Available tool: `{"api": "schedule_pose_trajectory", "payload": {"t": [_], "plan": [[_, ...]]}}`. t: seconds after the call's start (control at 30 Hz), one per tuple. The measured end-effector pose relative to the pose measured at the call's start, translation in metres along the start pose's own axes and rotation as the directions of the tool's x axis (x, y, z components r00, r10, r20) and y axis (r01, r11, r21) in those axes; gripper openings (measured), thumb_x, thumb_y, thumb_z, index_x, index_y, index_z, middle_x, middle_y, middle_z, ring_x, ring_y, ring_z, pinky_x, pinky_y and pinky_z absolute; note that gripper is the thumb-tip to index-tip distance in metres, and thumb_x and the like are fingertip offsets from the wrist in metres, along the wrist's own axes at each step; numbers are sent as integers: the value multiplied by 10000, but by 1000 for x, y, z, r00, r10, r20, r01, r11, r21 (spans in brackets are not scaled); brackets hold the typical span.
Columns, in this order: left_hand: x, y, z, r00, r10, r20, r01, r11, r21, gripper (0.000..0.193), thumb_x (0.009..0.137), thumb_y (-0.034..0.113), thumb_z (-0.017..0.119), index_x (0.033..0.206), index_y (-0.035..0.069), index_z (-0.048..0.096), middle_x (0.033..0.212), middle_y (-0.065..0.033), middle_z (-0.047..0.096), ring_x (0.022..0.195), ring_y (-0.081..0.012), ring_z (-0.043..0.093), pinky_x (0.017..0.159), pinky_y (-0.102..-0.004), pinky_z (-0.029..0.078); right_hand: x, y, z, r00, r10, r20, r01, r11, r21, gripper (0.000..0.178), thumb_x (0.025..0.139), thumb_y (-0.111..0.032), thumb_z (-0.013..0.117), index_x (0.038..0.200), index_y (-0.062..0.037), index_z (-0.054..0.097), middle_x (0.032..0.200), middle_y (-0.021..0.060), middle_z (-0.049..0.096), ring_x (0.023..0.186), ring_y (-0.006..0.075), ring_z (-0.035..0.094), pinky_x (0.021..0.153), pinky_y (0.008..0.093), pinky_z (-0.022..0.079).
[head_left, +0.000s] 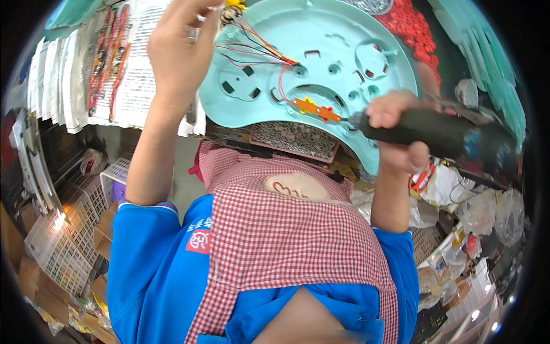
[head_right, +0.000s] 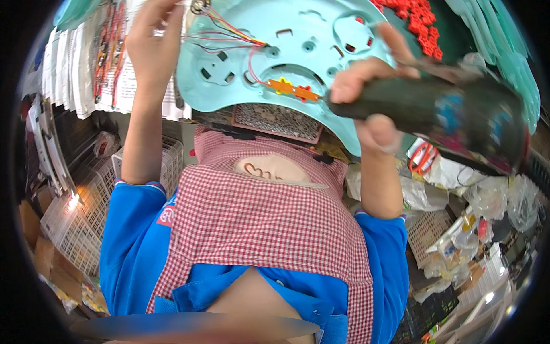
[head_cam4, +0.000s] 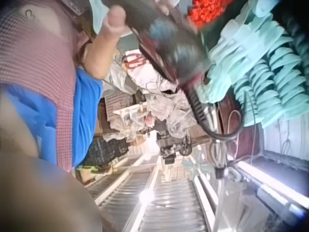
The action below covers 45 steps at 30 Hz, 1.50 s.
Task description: The person assembles a light-blue plastic toy by inserting small colored star-shaped pieces into recesses and using a handheld electric screwdriver to fasten internal components. The person repeatedly places stars, tightens screws, and adjusts wiring inside the toy shell.
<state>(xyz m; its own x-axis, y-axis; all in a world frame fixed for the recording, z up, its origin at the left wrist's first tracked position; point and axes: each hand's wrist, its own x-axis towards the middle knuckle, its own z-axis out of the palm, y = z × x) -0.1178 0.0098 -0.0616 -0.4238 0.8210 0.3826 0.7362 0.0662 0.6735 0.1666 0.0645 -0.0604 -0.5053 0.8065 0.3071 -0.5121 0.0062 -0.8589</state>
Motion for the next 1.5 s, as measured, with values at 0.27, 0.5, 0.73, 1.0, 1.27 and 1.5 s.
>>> {"api": "schedule_pose_trajectory", "payload": {"t": [0.27, 0.5, 0.73, 1.0, 1.27, 1.5], "plan": [[4, -23, -1, 975, 216, 57, -223, 940, 259, 219, 750, 239, 789, 902, 89, 738, 856, -33, 681, 832, -235, 637, 741, -334, 492, 5, -38, -43, 944, -312, -103, 288, 937, -200, 854, 826, -527, 628, 1444, -25, 320, 816, 84, 562, 712, 200, 522, 719, 384, 427], [-14, 32, 1, 839, 66, 539, 392, 613, -686, 245, 882, 5, 630, 1120, 30, 580, 907, -125, 693, 775, -101, 633, 688, -259, 511, 24, -41, -116, 726, -599, -337, 255, 690, -677, 630, 842, -311, 611, 1319, 43, 401, 751, 175, 639, 649, 268, 627, 678, 400, 542], [-11, 111, 67, 301, 25, 953, 552, 811, -195, 249, 936, 62, 565, 1170, 36, 646, 705, -4, 643, 542, -25, 523, 477, -215, 421, 30, -11, -143, 743, -605, -287, 277, 668, -691, 646, 839, -269, 685, 1265, 94, 364, 717, 150, 641, 606, 224, 617, 654, 355, 548], [-19, 75, 113, 488, 588, 645, -477, 799, -367, 317, 834, 113, 656, 1148, 157, 671, 896, -54, 670, 683, -220, 631, 603, -326, 535, 25, -28, -151, 746, -609, -268, 406, 736, -541, 568, 868, -229, 648, 1294, 47, 391, 750, 156, 630, 669, 246, 624, 682, 385, 546], [-4, 70, 116, 247, 880, 405, -811, 417, -411, 281, 711, 110, 709, 992, 100, 686, 1050, -28, 631, 844, -201, 627, 680, -321, 541, 26, -21, -159, 722, -610, -327, 378, 743, -553, 519, 888, -307, 534, 1257, 48, 446, 761, 168, 634, 652, 282, 622, 666, 416, 540], [-13, 83, 129, 506, 694, 513, -538, 718, -441, 156, 738, 124, 731, 885, 83, 696, 948, 12, 658, 855, -202, 632, 719, -328, 533, 11, -66, -91, 806, -575, -141, 540, 812, -220, 784, 881, -505, 578, 1409, 0, 292, 829, 162, 622, 707, 273, 616, 719, 453, 513]]}}
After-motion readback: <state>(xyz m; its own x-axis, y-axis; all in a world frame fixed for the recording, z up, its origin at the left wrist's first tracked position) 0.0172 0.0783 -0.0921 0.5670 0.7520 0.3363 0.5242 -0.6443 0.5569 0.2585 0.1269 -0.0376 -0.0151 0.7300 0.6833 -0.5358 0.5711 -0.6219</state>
